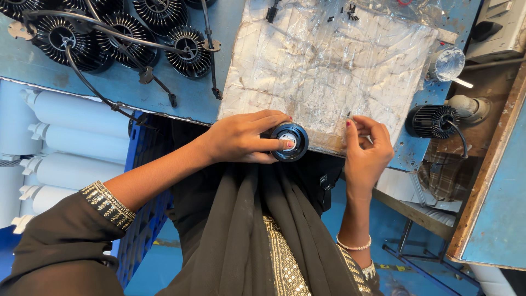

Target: The person assembles a small LED light fixture by applying adhesive to the base, placing a circular LED module, and securing it with a cover. They use a green electric screwdriver to tighten screws and ensure the components are firmly attached.

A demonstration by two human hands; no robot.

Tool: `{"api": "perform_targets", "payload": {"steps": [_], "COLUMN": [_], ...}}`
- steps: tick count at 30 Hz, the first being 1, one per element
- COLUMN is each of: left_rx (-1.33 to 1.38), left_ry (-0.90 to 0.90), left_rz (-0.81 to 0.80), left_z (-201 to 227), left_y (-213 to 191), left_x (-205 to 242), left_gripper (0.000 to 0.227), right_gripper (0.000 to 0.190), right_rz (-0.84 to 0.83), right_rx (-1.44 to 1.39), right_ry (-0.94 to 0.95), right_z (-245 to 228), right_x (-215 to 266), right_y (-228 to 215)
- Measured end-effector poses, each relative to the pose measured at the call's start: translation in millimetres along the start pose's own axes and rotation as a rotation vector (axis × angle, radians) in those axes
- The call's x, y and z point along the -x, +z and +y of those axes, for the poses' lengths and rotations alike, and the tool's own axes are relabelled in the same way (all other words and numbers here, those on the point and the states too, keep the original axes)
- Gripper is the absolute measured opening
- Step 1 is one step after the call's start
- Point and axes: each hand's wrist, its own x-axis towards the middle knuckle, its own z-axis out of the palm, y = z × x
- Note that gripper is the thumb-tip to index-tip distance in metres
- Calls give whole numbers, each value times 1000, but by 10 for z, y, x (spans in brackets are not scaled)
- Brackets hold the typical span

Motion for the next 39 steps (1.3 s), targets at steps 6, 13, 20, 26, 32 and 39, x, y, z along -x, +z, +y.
{"api": "perform_targets", "payload": {"steps": [6, 13, 20, 26, 32, 39], "left_rx": [-5, 18, 51, 29, 18, 28], "left_ry": [-1, 3, 16, 37, 44, 42], "left_rz": [2, 16, 30, 78, 96, 126], "left_z": [7, 5, -1, -3, -9, -1], "left_y": [1, 35, 37, 61, 65, 83], "left_x": [-4, -2, 11, 21, 35, 32], "left_gripper": [41, 43, 43, 41, 38, 38], "right_gripper": [7, 8, 15, 12, 11, 16], "right_rz": [30, -233, -521, -535, -593, -591], "right_rx": [118, -193, -139, 158, 295, 448], "right_ry": [-129, 21, -110, -287, -206, -170], "right_z": [-1, -222, -679, -941, -1072, -1158], "right_x": [-87, -10, 129, 105, 88, 90], "right_y": [123, -101, -215, -126, -30, 55]}}
